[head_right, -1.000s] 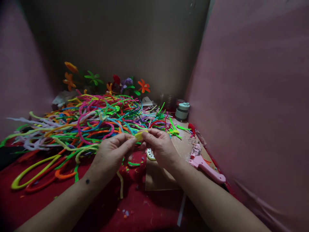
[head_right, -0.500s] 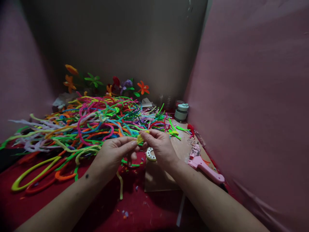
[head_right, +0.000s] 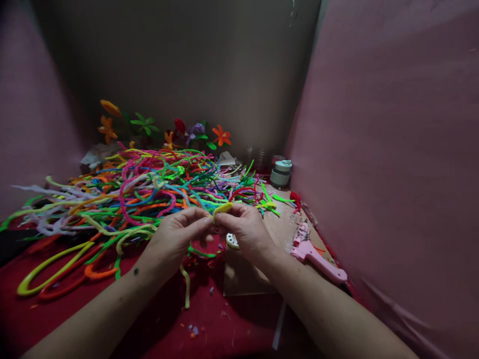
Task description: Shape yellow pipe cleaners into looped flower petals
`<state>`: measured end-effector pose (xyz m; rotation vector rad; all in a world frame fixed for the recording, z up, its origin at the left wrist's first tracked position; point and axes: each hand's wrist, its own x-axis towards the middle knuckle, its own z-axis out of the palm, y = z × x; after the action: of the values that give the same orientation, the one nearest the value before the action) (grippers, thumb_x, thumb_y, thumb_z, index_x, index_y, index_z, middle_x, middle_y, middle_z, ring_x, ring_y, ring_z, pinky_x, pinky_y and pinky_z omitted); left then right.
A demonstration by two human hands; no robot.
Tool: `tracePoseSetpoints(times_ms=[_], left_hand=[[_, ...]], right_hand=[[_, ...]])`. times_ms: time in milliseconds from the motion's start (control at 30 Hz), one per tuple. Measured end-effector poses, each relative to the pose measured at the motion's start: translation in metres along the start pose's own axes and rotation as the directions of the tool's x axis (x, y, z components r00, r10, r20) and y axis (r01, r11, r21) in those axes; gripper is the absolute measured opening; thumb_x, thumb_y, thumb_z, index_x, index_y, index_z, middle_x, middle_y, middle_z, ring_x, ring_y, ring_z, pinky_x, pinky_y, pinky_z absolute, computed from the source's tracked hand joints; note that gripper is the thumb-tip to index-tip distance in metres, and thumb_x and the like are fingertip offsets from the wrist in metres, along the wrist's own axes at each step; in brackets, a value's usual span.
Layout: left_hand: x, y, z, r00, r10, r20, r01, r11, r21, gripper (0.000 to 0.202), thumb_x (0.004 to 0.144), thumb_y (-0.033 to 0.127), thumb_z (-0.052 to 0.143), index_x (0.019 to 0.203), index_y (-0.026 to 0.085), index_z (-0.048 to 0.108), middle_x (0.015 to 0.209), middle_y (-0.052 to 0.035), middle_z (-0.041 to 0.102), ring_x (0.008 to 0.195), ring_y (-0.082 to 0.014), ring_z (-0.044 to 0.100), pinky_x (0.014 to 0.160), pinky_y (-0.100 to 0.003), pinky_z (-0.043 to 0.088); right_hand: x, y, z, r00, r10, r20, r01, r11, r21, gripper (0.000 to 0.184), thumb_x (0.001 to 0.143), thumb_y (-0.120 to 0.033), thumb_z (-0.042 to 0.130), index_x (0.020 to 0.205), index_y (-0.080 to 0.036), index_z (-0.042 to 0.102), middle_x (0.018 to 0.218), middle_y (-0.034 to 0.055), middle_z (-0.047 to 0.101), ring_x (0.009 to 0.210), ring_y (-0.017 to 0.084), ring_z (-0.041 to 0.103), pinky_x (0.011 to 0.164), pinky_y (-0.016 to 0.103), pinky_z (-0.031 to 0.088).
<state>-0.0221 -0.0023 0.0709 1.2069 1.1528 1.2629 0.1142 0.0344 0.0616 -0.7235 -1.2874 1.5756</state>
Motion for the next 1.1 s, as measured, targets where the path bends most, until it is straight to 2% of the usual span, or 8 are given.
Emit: tracePoseSetpoints(times_ms=[300,400,500,600,667,767,967,1100], left_hand=[[0.006,-0.011,-0.004,0.998,-0.019,0.067,0.022,0.999,-0.031,0.017,0.074,0.030,0.058,0.071,0.013,0.058,0.054,0.0000,0.060,0.052,-0.0091,0.052,0.054,-0.019,0.039],[0.007,-0.007,-0.005,0.996,0.009,0.084,-0.009,1.000,0.006,0.015,0.069,0.026,0.063,0.076,0.013,0.060,0.069,-0.0022,0.064,0.064,-0.0116,0.056,0.063,-0.021,0.042],[0.006,-0.002,-0.007,0.998,0.061,0.035,-0.062,0.998,0.033,0.023,0.068,0.027,0.066,0.086,0.014,0.060,0.077,-0.0014,0.064,0.069,-0.0124,0.056,0.064,-0.022,0.043],[0.006,-0.001,-0.009,0.994,0.083,0.073,-0.087,0.995,0.057,0.021,0.071,0.029,0.064,0.085,0.014,0.062,0.072,-0.0001,0.062,0.063,-0.0101,0.053,0.059,-0.020,0.041],[0.005,-0.002,-0.010,0.988,0.092,0.120,-0.099,0.994,0.055,0.017,0.072,0.028,0.063,0.082,0.014,0.063,0.071,0.0003,0.061,0.062,-0.0092,0.052,0.059,-0.019,0.040],[0.006,-0.003,-0.010,0.987,0.099,0.126,-0.102,0.995,0.018,0.016,0.072,0.027,0.063,0.082,0.014,0.063,0.072,0.0006,0.060,0.063,-0.0088,0.052,0.060,-0.019,0.041],[0.009,-0.006,-0.013,0.995,0.046,0.091,-0.047,0.999,0.009,0.015,0.071,0.027,0.065,0.071,0.013,0.062,0.058,0.0033,0.052,0.050,-0.0045,0.041,0.047,-0.016,0.032],[0.010,-0.011,-0.014,0.997,0.022,0.074,-0.019,0.999,-0.041,0.018,0.069,0.030,0.066,0.068,0.013,0.059,0.050,0.0053,0.046,0.045,-0.0038,0.034,0.043,-0.017,0.025]], right_hand=[[0.002,0.001,-0.003,0.999,0.018,0.050,-0.016,0.999,-0.051,0.013,0.065,-0.024,0.068,0.072,-0.012,0.065,0.063,0.0010,0.062,0.054,0.009,0.053,0.052,0.022,0.040],[0.001,-0.003,-0.002,1.000,0.009,0.023,-0.007,0.997,-0.072,0.014,0.064,-0.025,0.068,0.070,-0.012,0.065,0.060,-0.0001,0.060,0.049,0.008,0.049,0.047,0.021,0.036],[-0.001,-0.007,0.002,0.997,0.067,0.046,-0.063,0.993,-0.095,0.018,0.062,-0.029,0.070,0.068,-0.013,0.063,0.056,-0.0034,0.055,0.043,0.005,0.041,0.042,0.020,0.030],[-0.004,-0.008,0.005,0.985,0.138,0.104,-0.119,0.977,-0.177,0.023,0.062,-0.034,0.070,0.064,-0.013,0.060,0.052,-0.0049,0.050,0.041,0.004,0.037,0.041,0.020,0.025],[-0.005,-0.008,0.005,0.985,0.147,0.093,-0.121,0.962,-0.245,0.026,0.063,-0.036,0.069,0.061,-0.013,0.059,0.050,-0.0049,0.048,0.041,0.004,0.036,0.041,0.020,0.024],[-0.006,-0.007,0.004,0.984,0.161,0.082,-0.130,0.946,-0.297,0.029,0.064,-0.039,0.068,0.059,-0.013,0.057,0.048,-0.0055,0.044,0.041,0.004,0.033,0.041,0.021,0.022],[-0.004,-0.002,0.000,0.982,0.150,0.112,-0.112,0.951,-0.290,0.028,0.065,-0.035,0.067,0.052,-0.013,0.054,0.044,-0.0053,0.042,0.039,0.004,0.033,0.040,0.022,0.022],[-0.003,0.004,0.000,0.981,0.153,0.121,-0.126,0.969,-0.211,0.025,0.063,-0.032,0.067,0.052,-0.014,0.054,0.042,-0.0053,0.043,0.036,0.005,0.034,0.038,0.022,0.023]])
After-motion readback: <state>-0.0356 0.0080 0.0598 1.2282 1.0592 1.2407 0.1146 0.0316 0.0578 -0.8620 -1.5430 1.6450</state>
